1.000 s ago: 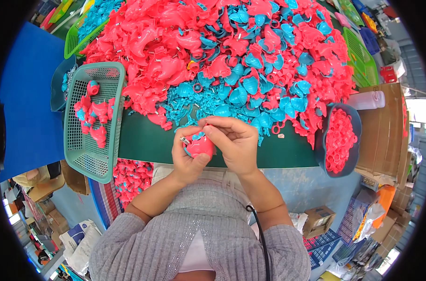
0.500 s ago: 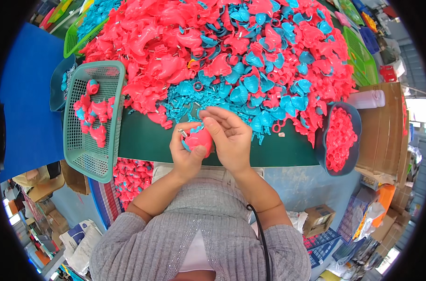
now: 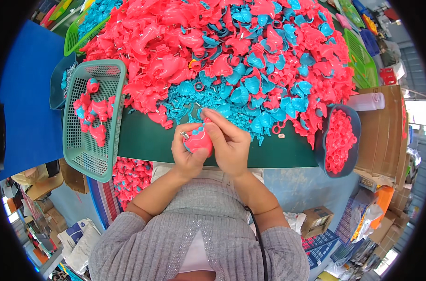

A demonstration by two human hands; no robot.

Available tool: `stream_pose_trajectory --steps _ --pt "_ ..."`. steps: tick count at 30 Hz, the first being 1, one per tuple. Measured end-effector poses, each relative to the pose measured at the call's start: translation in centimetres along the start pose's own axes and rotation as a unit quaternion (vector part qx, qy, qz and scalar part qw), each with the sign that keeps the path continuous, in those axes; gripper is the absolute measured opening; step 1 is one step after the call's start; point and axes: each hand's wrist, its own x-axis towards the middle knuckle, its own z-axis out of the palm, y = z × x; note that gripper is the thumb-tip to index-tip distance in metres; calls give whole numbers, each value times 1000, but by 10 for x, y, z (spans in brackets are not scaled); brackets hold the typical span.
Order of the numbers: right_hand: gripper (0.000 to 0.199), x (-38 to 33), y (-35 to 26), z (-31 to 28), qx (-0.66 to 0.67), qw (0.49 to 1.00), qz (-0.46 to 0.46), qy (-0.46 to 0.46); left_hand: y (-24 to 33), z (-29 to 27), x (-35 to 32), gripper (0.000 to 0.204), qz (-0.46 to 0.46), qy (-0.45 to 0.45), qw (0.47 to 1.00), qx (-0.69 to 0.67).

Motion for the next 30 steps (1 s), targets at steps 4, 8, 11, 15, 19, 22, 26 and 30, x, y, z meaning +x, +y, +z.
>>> stream_pose_trajectory --steps 4,8,11,15,19,22,26,30 --pt "23 11 1 -12 171 971 143 -91 0 -2 2 43 -2 -27 1000 -5" --pt "19 8 6 -13 180 976 89 -83 7 3 0 33 -41 -38 997 -44" --pt "21 12 14 -11 187 970 123 -99 3 4 -2 28 -53 -25 998 -24" --pt "28 7 16 1 171 971 139 -93 -14 -3 -3 23 -197 34 960 -197" --pt "31 9 47 1 200 963 160 -87 -13 9 -1 21 -234 125 931 -250" --pt "16 23 58 15 -46 995 69 -54 -14 -3 1 26 -219 152 935 -236" --pt "15 75 79 14 -421 882 -195 -80 -15 -33 33 45 -284 206 904 -244" --pt "16 89 89 23 -581 795 -101 -141 -14 -40 48 48 -306 246 876 -280"
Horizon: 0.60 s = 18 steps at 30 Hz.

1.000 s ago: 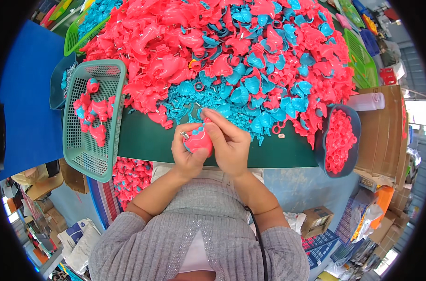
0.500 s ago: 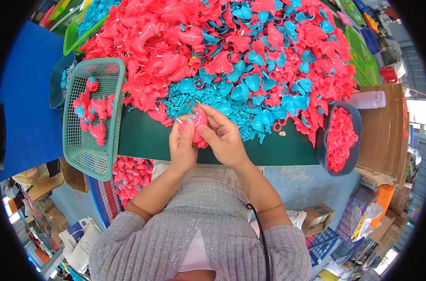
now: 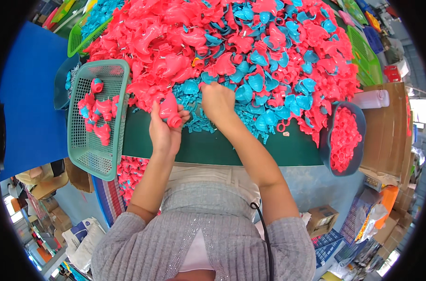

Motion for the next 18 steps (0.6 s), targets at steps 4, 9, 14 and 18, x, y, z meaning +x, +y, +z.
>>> stream_pose_trajectory --steps 4,9,14,18 --pt "13 0 2 3 -10 1000 -11 13 -4 3 6 48 -36 -20 999 -30" --pt "13 -6 1 6 66 995 26 73 -7 8 5 44 -18 -31 999 -10" --pt "15 -3 1 11 113 988 81 70 -13 8 5 40 13 -51 999 -10" --pt "11 -18 2 -16 433 895 76 74 -5 6 7 41 24 -44 998 -38"
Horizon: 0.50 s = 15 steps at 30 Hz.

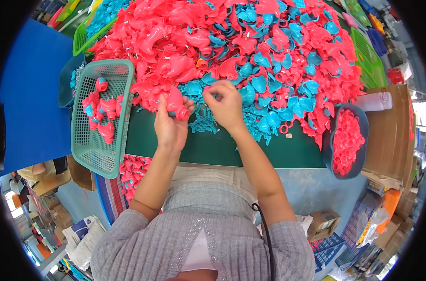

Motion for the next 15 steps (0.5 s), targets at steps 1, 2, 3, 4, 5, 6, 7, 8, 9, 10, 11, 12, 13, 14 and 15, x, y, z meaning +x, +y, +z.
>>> stream_pose_trajectory --steps 1,2,3,4,5,6,7,8,9,10,11,12,13,14,15 --pt "11 -7 -3 -4 0 1000 0 -2 1 3 0 43 11 0 1000 -3" --pt "15 -14 -6 -6 171 985 19 -22 0 5 0 43 12 1 1000 -4" --pt "22 -21 -9 -8 337 940 38 -41 -1 8 0 44 -7 -7 999 -31" --pt "40 -27 -15 -11 352 935 39 -39 -5 12 0 46 -30 -18 998 -58" --pt "40 -30 -25 -12 352 934 39 -39 -6 16 -3 46 -29 -17 998 -58" --pt "46 -34 -36 -12 374 926 33 -48 -6 21 -7 47 -34 -24 996 -77" --pt "51 -38 -41 -13 394 917 27 -54 -7 26 -10 49 -40 -34 994 -95" --pt "46 -42 -40 -16 355 933 40 -46 -9 30 -12 50 -41 -36 994 -96" --pt "46 -45 -38 -20 354 933 39 -44 -7 35 -15 50 -43 -38 994 -96" --pt "39 -46 -35 -24 277 960 -26 -30 -4 40 -18 50 -50 -39 993 -98" --pt "31 -47 -34 -26 196 976 -91 -17 -2 42 -21 50 -58 -41 992 -100" --pt "31 -48 -34 -26 198 976 -92 -18 -2 42 -21 50 -56 -40 993 -100" --pt "25 -49 -36 -26 237 965 -110 -4 -3 41 -21 50 -46 -47 993 -95" --pt "19 -51 -38 -25 275 953 -127 9 -4 41 -21 50 -37 -53 994 -91" --pt "19 -53 -40 -25 275 953 -128 9 -4 42 -22 50 -36 -54 994 -91"
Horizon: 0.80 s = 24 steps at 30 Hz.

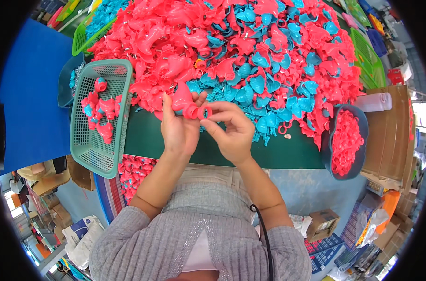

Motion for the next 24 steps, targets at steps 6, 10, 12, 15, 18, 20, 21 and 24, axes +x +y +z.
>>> stream_pose_trajectory --steps 6,10,12,15,18,20,21,24 --pt "30 3 -20 15 -184 983 -2 -9 -1 3 -6 48 -16 17 1000 11" --pt "36 3 -25 14 -321 942 -88 -48 -3 0 -7 47 27 -2 999 46" --pt "36 -3 -22 14 -319 945 -69 -37 -6 -1 -9 46 40 -2 998 56" --pt "36 -13 -17 15 -267 964 -21 -11 -12 0 -13 44 78 -13 994 81" --pt "37 -15 -6 13 -143 989 26 -5 -10 -3 -13 43 102 -29 986 129" --pt "37 -15 -7 14 -152 988 28 -19 -9 -11 -10 43 106 -27 987 115" --pt "37 -16 -8 14 -160 986 29 -34 -9 -12 -9 43 115 -32 986 118" --pt "36 -16 -6 14 -162 986 25 -26 -11 -11 -7 44 85 -4 993 84"
